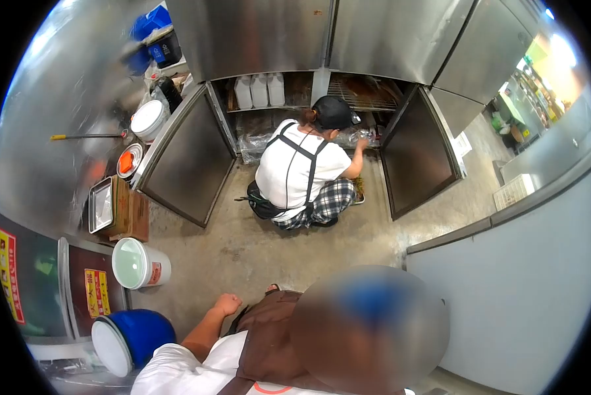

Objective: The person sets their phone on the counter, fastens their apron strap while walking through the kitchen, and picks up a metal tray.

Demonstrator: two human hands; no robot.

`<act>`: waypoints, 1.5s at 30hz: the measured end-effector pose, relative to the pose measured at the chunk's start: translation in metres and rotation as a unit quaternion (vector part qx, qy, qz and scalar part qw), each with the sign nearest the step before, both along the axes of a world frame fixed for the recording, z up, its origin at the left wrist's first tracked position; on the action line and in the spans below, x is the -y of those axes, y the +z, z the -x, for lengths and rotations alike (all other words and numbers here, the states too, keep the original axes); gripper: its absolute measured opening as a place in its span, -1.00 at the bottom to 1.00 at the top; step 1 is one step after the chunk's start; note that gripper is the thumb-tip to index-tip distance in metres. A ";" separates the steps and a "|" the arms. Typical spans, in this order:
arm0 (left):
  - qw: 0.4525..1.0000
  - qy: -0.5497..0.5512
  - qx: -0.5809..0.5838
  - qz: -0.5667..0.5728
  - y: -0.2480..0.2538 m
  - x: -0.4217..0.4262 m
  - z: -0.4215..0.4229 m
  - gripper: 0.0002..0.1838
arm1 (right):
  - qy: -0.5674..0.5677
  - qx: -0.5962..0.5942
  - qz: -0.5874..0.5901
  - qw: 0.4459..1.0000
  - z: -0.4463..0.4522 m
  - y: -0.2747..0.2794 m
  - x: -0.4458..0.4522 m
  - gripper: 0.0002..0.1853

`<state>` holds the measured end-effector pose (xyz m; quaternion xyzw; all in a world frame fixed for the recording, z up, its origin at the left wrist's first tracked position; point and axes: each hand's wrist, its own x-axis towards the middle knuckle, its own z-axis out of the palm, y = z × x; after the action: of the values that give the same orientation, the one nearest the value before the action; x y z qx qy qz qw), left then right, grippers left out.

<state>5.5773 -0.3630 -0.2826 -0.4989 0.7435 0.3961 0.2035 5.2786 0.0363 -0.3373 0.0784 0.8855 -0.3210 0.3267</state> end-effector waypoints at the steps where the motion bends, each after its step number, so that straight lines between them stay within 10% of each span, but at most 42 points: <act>1: 1.000 0.004 -0.001 0.000 0.001 -0.001 0.000 -0.69 | -0.005 0.008 0.006 1.000 0.002 0.003 0.003 -0.82; 7: 0.999 -0.025 0.028 -0.034 -0.006 -0.002 -0.013 -0.65 | -0.024 0.045 0.048 0.998 0.008 -0.011 0.006 -0.81; 13: 0.944 -0.319 -0.013 0.079 -0.018 0.005 -0.016 -0.60 | 0.034 -0.012 0.014 0.999 0.008 -0.009 0.013 -0.84; 15: 0.993 -0.113 0.016 -0.029 0.010 0.003 -0.003 -0.62 | 0.024 -0.005 0.025 0.999 0.008 -0.015 0.010 -0.84; 24: 0.992 0.066 -0.044 -0.103 0.039 0.006 0.025 -0.76 | -0.003 -0.023 0.040 0.999 -0.002 -0.051 -0.005 -0.87; 45: 0.987 0.112 -0.040 -0.108 0.047 -0.006 0.037 -0.83 | 0.021 -0.070 -0.075 0.995 -0.006 -0.022 -0.002 -0.74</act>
<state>5.5399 -0.3575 -0.2356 -0.5381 0.6433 0.5140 0.1800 5.2841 0.0380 -0.3595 0.0614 0.9292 -0.2516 0.2636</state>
